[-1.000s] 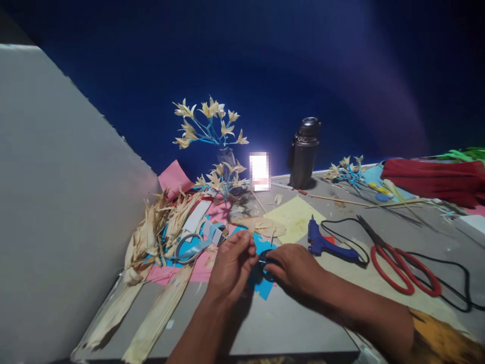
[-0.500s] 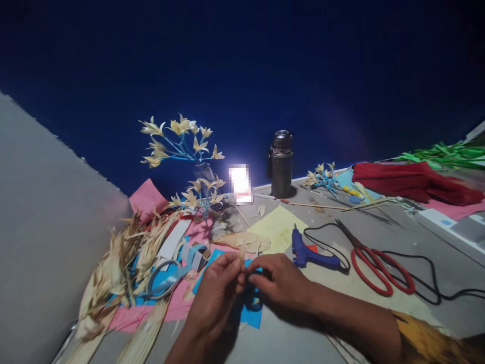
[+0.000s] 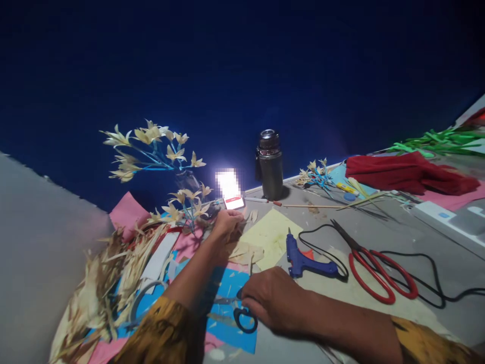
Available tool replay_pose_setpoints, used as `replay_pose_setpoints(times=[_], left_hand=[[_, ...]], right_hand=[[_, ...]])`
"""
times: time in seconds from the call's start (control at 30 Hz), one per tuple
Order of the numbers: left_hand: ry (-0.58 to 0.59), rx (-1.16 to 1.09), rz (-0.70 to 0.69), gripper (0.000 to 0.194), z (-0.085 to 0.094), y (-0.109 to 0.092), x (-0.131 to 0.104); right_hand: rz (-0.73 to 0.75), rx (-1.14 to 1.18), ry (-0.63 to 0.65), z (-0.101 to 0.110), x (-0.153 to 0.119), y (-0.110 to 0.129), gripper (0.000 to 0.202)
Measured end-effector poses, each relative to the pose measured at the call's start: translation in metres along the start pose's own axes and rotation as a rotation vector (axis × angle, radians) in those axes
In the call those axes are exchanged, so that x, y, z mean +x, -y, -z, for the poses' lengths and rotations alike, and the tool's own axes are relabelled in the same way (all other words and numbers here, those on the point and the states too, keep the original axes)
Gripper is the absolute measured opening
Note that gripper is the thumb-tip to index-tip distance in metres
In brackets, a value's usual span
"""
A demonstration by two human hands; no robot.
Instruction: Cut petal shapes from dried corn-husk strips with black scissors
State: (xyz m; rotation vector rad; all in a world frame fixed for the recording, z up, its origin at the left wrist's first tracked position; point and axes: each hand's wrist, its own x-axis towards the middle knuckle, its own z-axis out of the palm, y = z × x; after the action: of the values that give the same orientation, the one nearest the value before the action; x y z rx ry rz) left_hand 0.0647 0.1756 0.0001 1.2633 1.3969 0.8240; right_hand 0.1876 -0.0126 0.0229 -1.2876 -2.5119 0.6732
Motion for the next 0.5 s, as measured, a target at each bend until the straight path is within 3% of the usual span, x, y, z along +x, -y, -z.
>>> replay_pose_setpoints(times=[0.3, 0.5], left_hand=[[0.018, 0.121, -0.012, 0.015, -0.008, 0.003, 0.016], [-0.009, 0.091, -0.063, 0.014, -0.003, -0.015, 0.001]], right_hand=[[0.105, -0.072, 0.027, -0.007, 0.001, -0.007, 0.022], [0.114, -0.084, 0.055, -0.002, 0.000, -0.004, 0.022]])
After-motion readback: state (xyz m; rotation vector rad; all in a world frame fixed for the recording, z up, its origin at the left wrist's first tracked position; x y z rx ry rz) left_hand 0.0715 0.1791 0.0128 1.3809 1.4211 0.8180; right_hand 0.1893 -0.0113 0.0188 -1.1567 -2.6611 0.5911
